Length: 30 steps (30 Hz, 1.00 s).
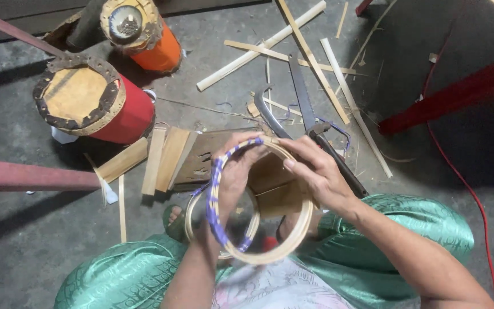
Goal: The person assembles a wooden drum frame by hammering nails into a curved wooden hoop and attaching it to a rectangular wooden base. They use a hammer to secure the hoop and adjust the alignment of the frame components.
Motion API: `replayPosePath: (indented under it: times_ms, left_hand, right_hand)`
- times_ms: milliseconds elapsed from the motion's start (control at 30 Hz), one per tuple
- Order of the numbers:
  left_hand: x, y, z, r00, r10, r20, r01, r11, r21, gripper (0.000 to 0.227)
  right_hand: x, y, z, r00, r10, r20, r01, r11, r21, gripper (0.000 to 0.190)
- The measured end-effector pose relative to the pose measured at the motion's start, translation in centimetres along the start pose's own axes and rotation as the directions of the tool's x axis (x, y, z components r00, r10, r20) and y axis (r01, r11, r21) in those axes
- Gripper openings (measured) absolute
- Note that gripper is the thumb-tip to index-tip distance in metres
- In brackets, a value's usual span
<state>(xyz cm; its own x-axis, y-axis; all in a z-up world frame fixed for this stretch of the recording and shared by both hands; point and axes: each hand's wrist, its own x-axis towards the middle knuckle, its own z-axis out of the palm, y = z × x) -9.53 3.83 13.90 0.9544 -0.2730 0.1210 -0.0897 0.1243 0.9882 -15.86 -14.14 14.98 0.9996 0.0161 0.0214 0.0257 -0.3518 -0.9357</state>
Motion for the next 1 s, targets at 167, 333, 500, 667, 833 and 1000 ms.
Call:
replayPosePath:
  times_ms: [167,333,500,667,833,1000]
  left_hand:
    - [-0.1,-5.8,-1.1,0.946,-0.321,-0.057,0.314,0.944,-0.099,0.023]
    - [-0.2,-9.6,-2.4,0.944,-0.249,-0.217,0.229,0.967,-0.113,0.013]
    - [-0.8,-11.5,-3.0,0.946,-0.137,-0.293,0.076,0.974,-0.212,0.015]
    - [-1.0,-10.9,-3.5,0.957,-0.115,-0.266,0.031,0.954,-0.299,0.021]
    - [-1.5,-7.4,-4.8,0.967,-0.148,-0.209,0.045,0.902,-0.430,0.029]
    - [-1.9,-8.4,-6.4,0.983,-0.183,0.014,0.155,0.788,-0.596,0.037]
  right_hand:
    - [0.3,5.2,2.2,0.999,0.037,0.018,-0.037,0.999,0.031,0.043]
    - [4.0,8.1,-1.0,0.971,0.230,0.064,-0.236,0.966,0.107,0.053]
    - [1.8,31.8,-4.6,0.904,0.380,-0.195,-0.418,0.880,-0.225,0.034]
    - [-0.4,40.1,-0.6,0.770,0.586,-0.253,-0.570,0.453,-0.685,0.041]
    - [-0.8,40.8,-2.8,0.705,0.453,-0.545,-0.701,0.331,-0.631,0.044]
    - [-1.3,48.9,-3.1,0.690,0.601,-0.404,-0.711,0.454,-0.538,0.053]
